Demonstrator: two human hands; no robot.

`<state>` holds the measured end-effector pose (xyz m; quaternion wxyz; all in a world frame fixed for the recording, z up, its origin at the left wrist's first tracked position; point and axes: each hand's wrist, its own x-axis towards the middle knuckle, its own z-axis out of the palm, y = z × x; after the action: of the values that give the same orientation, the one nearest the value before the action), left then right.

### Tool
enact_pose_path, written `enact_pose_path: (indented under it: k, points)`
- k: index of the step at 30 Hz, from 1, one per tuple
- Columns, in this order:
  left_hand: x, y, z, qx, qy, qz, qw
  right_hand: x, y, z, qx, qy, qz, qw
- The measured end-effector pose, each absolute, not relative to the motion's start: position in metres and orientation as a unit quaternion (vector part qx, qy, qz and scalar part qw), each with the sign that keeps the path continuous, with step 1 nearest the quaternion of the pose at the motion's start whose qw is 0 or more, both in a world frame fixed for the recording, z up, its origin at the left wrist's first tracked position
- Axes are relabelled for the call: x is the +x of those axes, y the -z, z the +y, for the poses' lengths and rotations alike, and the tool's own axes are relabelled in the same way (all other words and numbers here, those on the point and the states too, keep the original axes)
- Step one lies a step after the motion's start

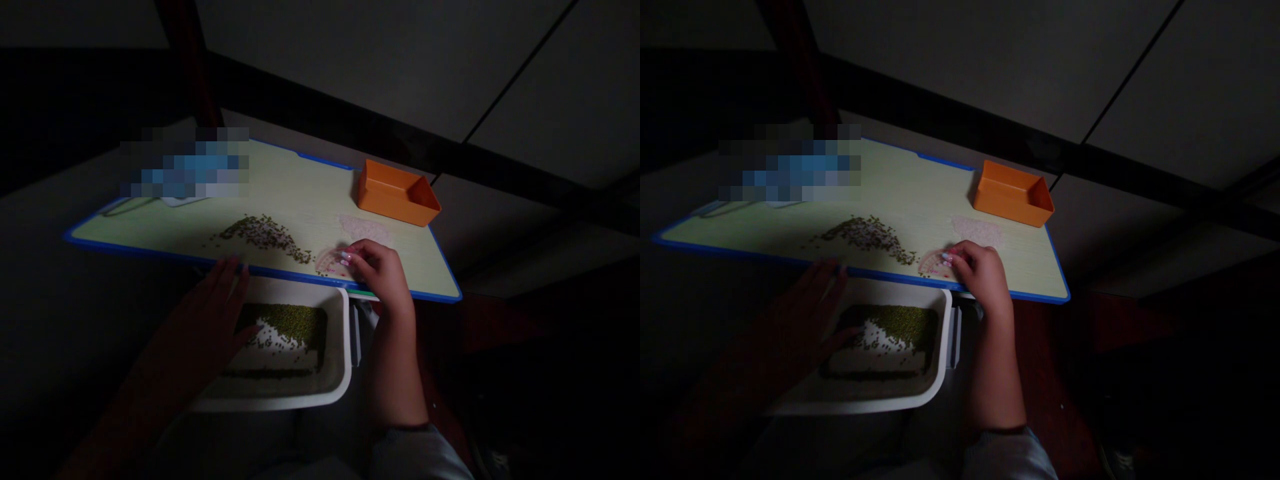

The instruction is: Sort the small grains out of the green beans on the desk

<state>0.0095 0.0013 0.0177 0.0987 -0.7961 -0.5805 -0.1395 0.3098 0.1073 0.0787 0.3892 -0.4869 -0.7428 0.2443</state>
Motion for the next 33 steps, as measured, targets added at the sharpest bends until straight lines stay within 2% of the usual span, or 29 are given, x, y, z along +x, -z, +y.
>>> enact_pose_path:
  k: [16,33]
  points:
    - [0.0097,-0.0145,0.0017,-0.791,0.148,-0.587,0.091,0.3094,-0.0786,0.1035,-0.486,-0.248,-0.744,0.386]
    - [0.0084,-0.0157,0.0030,-0.799,0.135,-0.571,0.127,0.3050,-0.0738,0.1074,-0.474,-0.257,-0.746,0.390]
